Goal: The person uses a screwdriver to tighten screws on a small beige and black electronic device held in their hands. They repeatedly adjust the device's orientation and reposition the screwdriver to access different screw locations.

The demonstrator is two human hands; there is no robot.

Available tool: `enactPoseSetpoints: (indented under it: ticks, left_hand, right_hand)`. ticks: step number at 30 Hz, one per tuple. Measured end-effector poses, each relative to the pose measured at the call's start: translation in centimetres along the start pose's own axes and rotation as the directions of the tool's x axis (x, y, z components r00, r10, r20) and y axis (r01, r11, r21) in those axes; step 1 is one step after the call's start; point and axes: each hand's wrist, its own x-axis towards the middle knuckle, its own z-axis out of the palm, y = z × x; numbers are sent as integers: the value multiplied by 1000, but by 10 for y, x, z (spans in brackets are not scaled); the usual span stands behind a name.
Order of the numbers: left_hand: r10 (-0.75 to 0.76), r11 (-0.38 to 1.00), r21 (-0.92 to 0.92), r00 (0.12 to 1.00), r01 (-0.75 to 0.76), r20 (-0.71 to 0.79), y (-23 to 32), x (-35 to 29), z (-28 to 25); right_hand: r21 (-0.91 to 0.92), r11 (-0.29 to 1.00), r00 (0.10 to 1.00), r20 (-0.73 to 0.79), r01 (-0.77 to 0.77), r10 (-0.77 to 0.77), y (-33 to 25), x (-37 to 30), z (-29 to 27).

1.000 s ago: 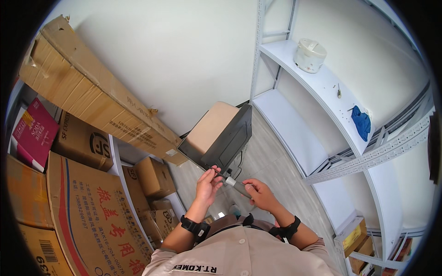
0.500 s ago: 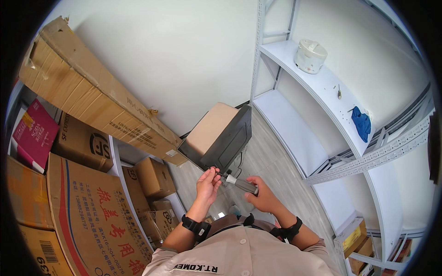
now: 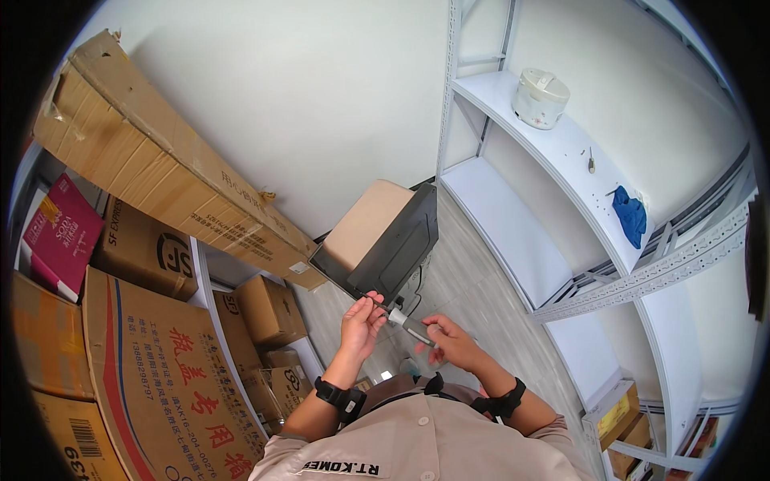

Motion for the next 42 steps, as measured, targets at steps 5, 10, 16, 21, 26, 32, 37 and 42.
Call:
enactPoseSetpoints:
  ticks: [5, 10, 16, 21, 26, 32, 37, 42]
  left_hand:
    - [3, 999, 34, 999, -2, -39, -4, 1, -1]
    - [1, 999, 46, 997, 2, -76, -5, 2, -4]
    - [-9, 997, 77, 996, 16, -90, -4, 4, -5]
    - [10, 996, 90, 993, 1, -120, -4, 4, 1]
    - [21, 997, 81, 991, -11, -134, -6, 6, 1]
    - [4, 998, 55, 998, -1, -55, -3, 6, -2]
    - [-2, 999, 46, 997, -1, 75, -1, 2, -6]
    - [18, 995, 97, 1000, -19, 16, -4, 4, -6]
  right_hand:
    - [-514, 815, 940, -48, 268, -339, 20, 0, -4]
    - [-390, 895, 964, -58, 218, -261, 12, -4, 1]
    - [29, 999, 1000, -8, -18, 19, 5, -5, 5]
    - [-345, 915, 973, -18, 209, -228, 12, -3, 5]
    - [-279, 939, 973, -55, 201, -225, 8, -6, 10]
    - [-14, 1000, 999, -33, -12, 12, 0, -5, 9]
    - [95, 992, 996, -22, -78, 81, 0, -2, 4]
    - [-487, 835, 943, -64, 256, -327, 14, 0, 2]
